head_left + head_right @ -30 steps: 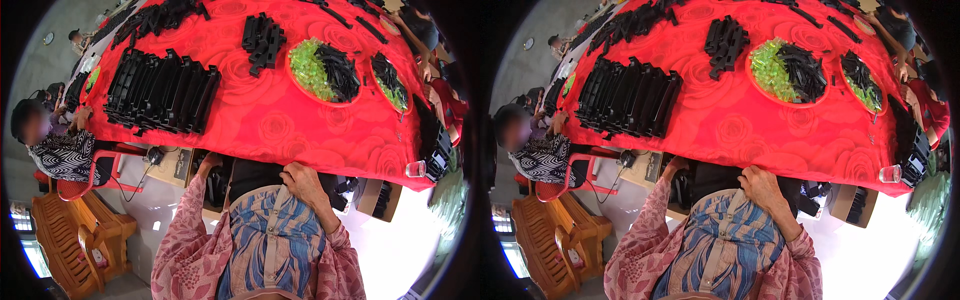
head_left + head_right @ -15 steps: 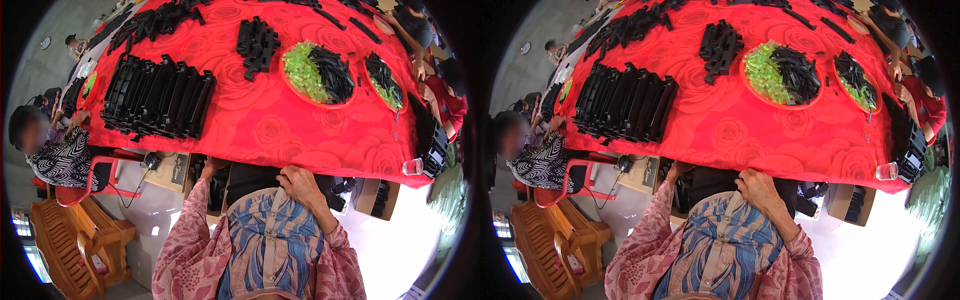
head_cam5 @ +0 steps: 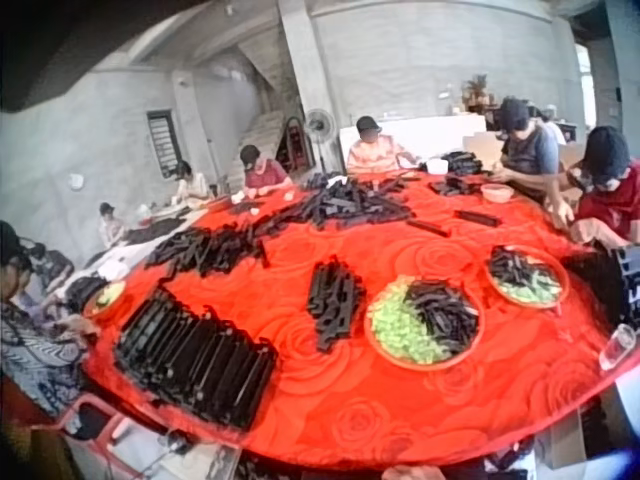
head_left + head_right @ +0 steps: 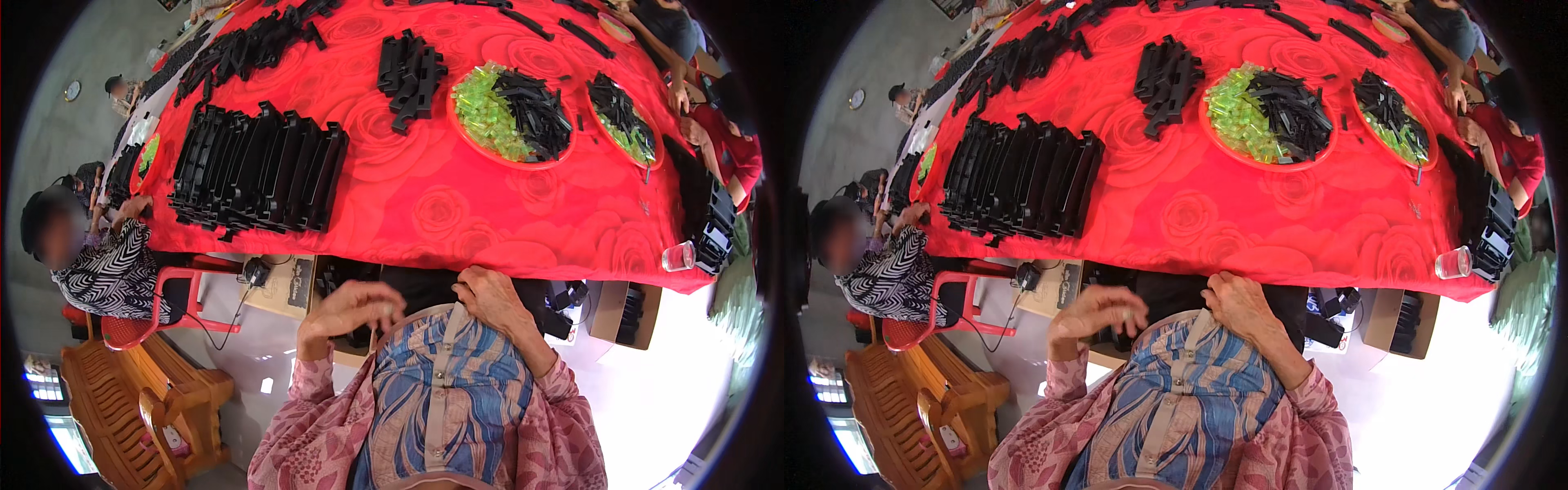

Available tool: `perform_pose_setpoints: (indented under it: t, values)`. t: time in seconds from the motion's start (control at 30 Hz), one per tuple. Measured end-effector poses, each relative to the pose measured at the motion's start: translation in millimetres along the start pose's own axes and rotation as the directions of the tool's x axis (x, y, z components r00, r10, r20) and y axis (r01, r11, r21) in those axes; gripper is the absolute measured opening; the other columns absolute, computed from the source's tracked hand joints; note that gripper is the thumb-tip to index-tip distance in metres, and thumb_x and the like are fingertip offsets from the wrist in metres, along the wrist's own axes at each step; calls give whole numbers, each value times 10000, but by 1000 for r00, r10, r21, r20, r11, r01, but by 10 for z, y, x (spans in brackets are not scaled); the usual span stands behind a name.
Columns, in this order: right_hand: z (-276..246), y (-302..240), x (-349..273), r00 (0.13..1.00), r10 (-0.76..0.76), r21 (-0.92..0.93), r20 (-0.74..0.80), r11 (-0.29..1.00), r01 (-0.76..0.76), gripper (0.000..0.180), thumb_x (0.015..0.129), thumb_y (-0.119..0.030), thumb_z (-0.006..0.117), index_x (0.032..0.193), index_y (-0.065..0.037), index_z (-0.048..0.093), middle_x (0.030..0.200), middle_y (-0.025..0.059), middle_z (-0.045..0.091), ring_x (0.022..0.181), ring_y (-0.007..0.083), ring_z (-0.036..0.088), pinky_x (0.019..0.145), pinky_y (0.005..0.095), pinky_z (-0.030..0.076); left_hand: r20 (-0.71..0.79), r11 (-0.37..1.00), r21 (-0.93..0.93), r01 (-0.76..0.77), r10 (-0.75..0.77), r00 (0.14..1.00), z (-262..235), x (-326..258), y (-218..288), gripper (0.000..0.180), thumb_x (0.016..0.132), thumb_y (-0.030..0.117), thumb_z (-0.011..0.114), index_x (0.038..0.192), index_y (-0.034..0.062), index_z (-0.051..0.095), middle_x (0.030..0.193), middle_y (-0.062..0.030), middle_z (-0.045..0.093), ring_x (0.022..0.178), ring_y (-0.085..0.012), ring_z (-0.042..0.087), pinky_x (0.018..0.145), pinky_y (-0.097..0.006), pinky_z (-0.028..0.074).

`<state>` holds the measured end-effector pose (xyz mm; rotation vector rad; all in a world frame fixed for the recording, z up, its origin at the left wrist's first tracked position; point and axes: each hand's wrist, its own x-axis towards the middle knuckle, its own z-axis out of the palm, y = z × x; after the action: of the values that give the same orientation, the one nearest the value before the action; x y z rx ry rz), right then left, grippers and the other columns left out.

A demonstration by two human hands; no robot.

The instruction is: Assembling black plastic components by hand at a workstation.

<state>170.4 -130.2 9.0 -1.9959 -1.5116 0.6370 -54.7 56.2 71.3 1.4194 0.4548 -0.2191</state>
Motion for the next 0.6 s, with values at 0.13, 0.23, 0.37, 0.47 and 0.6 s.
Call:
perform_pose_setpoints:
  t: [0.13, 0.23, 0.37, 0.47, 0.6]
  values:
    - [10, 35, -13, 1000, -5, -56, 3, 998, 5, 227, 903, -221, 604, 918, 5, 617, 899, 205, 643, 824, 396, 648, 706, 484, 518, -363, 947, 206, -245, 307, 880, 48, 676, 667, 233, 936, 132, 600, 1133, 9, 620, 997, -90, 686, 840, -149, 648, 702, -270, 501]
    - [13, 39, -30, 1000, -2, -71, -22, 997, 0, 231, 877, -218, 632, 919, 8, 651, 870, 192, 658, 827, 375, 657, 725, 460, 516, -405, 627, 747, -222, 693, 596, -354, 1557, 804, 391, 877, 244, 671, 1160, -6, 570, 1051, -195, 644, 963, -318, 635, 805, -421, 504]
    - [37, 67, -12, 1000, 8, -65, 7, 998, -8, 236, 878, -219, 634, 921, 12, 651, 864, 189, 659, 834, 369, 661, 725, 456, 523, -441, 455, 885, 98, 754, 486, -505, 2229, 1159, 551, 843, 335, 700, 1196, -32, 490, 1087, -255, 594, 1039, -443, 566, 871, -530, 470]
    - [43, 71, -38, 1000, 23, -52, -3, 998, -23, 235, 877, -218, 635, 926, 11, 651, 865, 190, 661, 833, 365, 664, 726, 453, 529, -453, 369, 889, 269, 787, 419, -643, 2634, 1217, 537, 834, 337, 706, 1128, -42, 467, 1062, -259, 594, 1004, -466, 564, 843, -547, 478]
    - [40, 100, -37, 1000, 0, -52, 11, 999, 1, 234, 898, -221, 616, 928, 11, 629, 874, 195, 654, 821, 376, 660, 712, 463, 532, -524, 434, 851, 296, 743, 416, -831, 2891, 1185, 478, 835, 291, 706, 1077, -30, 448, 1037, -269, 608, 991, -444, 592, 809, -540, 499]
